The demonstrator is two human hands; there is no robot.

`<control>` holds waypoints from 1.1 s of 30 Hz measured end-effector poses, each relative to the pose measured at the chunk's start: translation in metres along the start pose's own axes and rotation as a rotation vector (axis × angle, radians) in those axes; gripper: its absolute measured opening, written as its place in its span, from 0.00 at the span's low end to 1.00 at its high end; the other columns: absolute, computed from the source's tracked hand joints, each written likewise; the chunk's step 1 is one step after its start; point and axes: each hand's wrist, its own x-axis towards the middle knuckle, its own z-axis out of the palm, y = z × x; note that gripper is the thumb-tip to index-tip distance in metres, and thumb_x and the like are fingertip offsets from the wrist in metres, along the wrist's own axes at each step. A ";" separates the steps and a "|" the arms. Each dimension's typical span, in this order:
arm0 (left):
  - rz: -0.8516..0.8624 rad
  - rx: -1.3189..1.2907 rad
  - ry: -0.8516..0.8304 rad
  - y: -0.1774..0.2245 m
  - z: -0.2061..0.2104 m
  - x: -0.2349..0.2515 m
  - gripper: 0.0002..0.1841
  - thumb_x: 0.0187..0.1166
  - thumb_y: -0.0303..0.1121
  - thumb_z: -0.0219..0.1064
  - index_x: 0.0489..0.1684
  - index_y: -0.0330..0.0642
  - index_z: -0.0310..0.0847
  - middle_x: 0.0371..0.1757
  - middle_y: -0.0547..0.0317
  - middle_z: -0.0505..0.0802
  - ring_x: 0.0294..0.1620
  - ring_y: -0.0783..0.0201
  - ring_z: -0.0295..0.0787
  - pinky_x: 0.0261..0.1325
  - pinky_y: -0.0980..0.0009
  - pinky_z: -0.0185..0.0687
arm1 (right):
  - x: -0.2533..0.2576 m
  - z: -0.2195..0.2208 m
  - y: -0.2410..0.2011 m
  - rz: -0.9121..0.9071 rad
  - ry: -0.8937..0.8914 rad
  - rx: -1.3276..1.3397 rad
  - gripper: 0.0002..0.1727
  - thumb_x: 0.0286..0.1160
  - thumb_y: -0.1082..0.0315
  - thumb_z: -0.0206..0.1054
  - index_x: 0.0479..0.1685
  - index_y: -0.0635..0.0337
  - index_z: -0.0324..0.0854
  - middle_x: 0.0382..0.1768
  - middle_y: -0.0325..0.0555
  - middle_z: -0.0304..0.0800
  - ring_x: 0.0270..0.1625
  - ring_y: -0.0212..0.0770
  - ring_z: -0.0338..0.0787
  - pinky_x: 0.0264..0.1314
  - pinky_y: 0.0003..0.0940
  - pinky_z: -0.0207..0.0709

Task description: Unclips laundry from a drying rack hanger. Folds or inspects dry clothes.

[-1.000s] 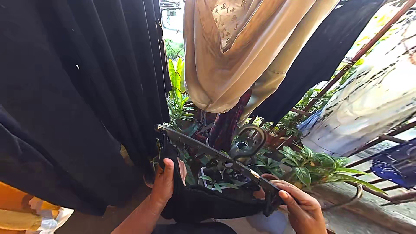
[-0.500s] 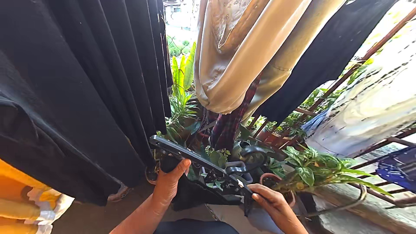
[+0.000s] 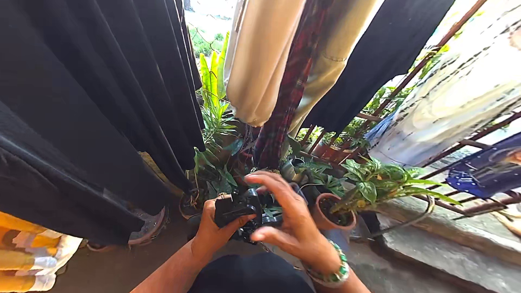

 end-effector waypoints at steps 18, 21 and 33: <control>-0.089 0.136 0.000 -0.002 -0.036 -0.019 0.25 0.88 0.56 0.53 0.40 0.43 0.86 0.26 0.72 0.88 0.27 0.83 0.84 0.35 0.81 0.84 | 0.007 0.040 0.020 0.372 0.297 0.636 0.06 0.70 0.73 0.75 0.42 0.59 0.87 0.47 0.41 0.90 0.50 0.31 0.90 0.56 0.29 0.88; -0.118 0.020 0.097 0.003 -0.043 -0.014 0.28 0.90 0.56 0.51 0.63 0.41 0.86 0.32 0.73 0.90 0.28 0.80 0.82 0.34 0.80 0.83 | 0.013 0.025 0.019 0.387 0.390 0.619 0.07 0.70 0.70 0.75 0.44 0.54 0.88 0.44 0.40 0.93 0.47 0.31 0.92 0.54 0.29 0.88; -0.231 0.152 -0.107 -0.024 -0.035 -0.025 0.37 0.54 0.52 0.88 0.58 0.37 0.80 0.48 0.73 0.92 0.49 0.85 0.87 0.58 0.79 0.86 | 0.096 0.061 -0.040 0.053 0.090 0.416 0.16 0.65 0.81 0.76 0.51 0.75 0.82 0.40 0.52 0.88 0.41 0.35 0.90 0.43 0.30 0.89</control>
